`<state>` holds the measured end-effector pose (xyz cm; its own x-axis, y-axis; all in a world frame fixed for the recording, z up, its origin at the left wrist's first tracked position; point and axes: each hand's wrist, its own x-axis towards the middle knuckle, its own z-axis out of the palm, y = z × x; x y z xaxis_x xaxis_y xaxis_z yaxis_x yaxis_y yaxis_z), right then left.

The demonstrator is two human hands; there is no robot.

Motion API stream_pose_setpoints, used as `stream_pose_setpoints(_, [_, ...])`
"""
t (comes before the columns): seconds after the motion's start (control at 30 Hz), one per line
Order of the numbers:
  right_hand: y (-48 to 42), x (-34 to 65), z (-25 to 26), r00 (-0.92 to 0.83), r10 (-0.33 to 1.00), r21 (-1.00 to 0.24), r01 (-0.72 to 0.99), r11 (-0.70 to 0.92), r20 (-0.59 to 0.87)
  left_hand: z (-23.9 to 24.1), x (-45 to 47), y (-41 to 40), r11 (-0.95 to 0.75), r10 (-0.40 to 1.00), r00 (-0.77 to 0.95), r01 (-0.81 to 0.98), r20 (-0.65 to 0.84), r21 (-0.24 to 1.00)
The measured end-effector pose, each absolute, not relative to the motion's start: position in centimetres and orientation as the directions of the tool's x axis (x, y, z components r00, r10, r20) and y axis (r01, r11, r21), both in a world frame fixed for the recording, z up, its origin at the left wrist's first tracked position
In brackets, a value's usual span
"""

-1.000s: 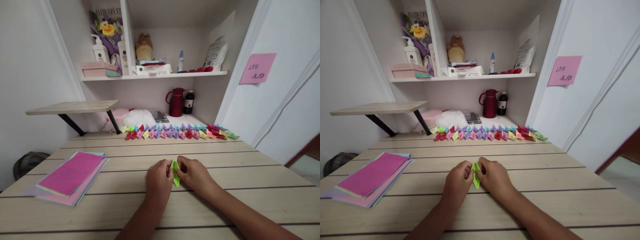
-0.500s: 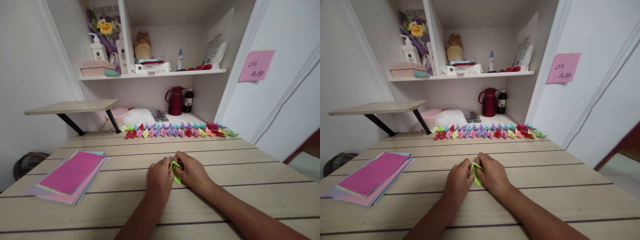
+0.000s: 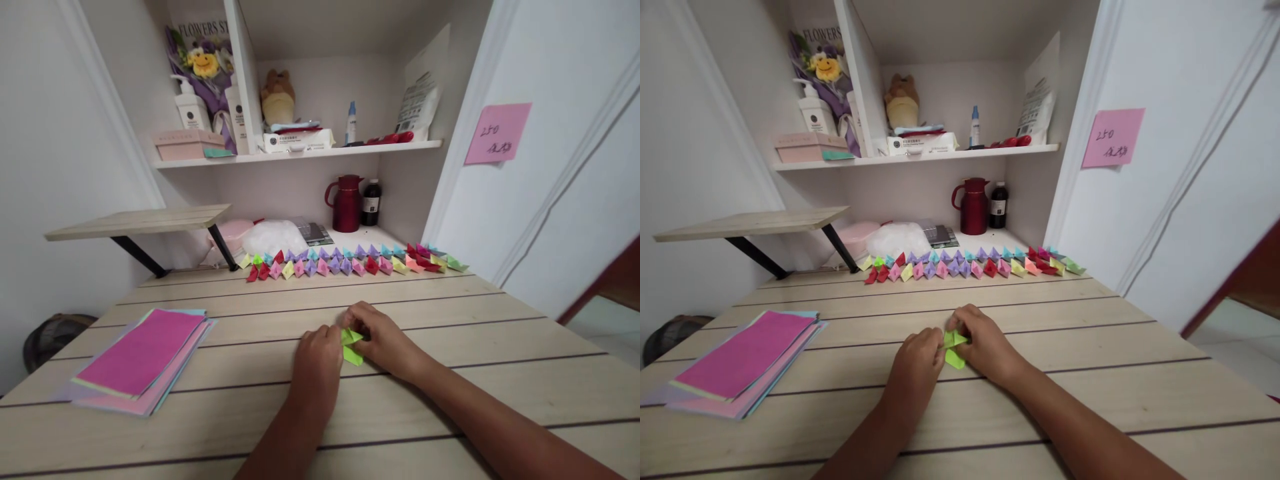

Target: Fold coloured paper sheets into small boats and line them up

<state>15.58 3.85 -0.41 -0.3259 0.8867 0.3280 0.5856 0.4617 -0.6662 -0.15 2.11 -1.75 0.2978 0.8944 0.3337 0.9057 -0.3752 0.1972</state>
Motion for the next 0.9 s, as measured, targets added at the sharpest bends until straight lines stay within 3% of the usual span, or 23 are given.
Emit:
stream_pose_setpoints(0.17, [4.1,16.8,0.0,-0.452,0.846,-0.732,0.468,0.495,0.283,-1.8,-0.1,1.9,-0.383,0.892,0.335,0.917,0.303,0.112])
stream_pose_setpoints(0.27, [4.3,17.4,0.2,-0.388,0.883,-0.762,0.478,0.438,0.264,-1.3,-0.1,1.7,-0.388,0.896,0.358,0.919,0.262,0.07])
stream_pose_setpoints(0.33, [4.4,17.7,0.3,-0.366,0.887,-0.744,0.501,0.442,0.28,-0.9,-0.1,1.7,-0.393,0.896,0.369,0.918,0.247,0.057])
stream_pose_setpoints(0.47, [4.4,18.0,0.9,-0.51,0.823,-0.685,0.507,0.523,0.251,-0.8,-0.2,1.9,-0.415,0.881,0.39,0.909,0.266,0.043])
stream_pose_setpoints(0.73, [4.6,19.3,1.8,-0.573,0.807,-0.726,0.495,0.478,0.14,-1.1,-1.4,2.2,-0.576,0.763,0.565,0.815,0.314,-0.066])
stream_pose_setpoints(0.8, [4.6,19.8,2.0,-0.608,0.787,-0.717,0.504,0.482,0.102,-0.7,-2.0,2.1,-0.62,0.734,0.602,0.783,0.314,-0.051])
stream_pose_setpoints(0.9, [4.6,20.0,2.3,-0.628,0.775,-0.71,0.511,0.485,0.077,0.0,-2.7,1.8,-0.67,0.724,0.619,0.736,0.304,0.099])
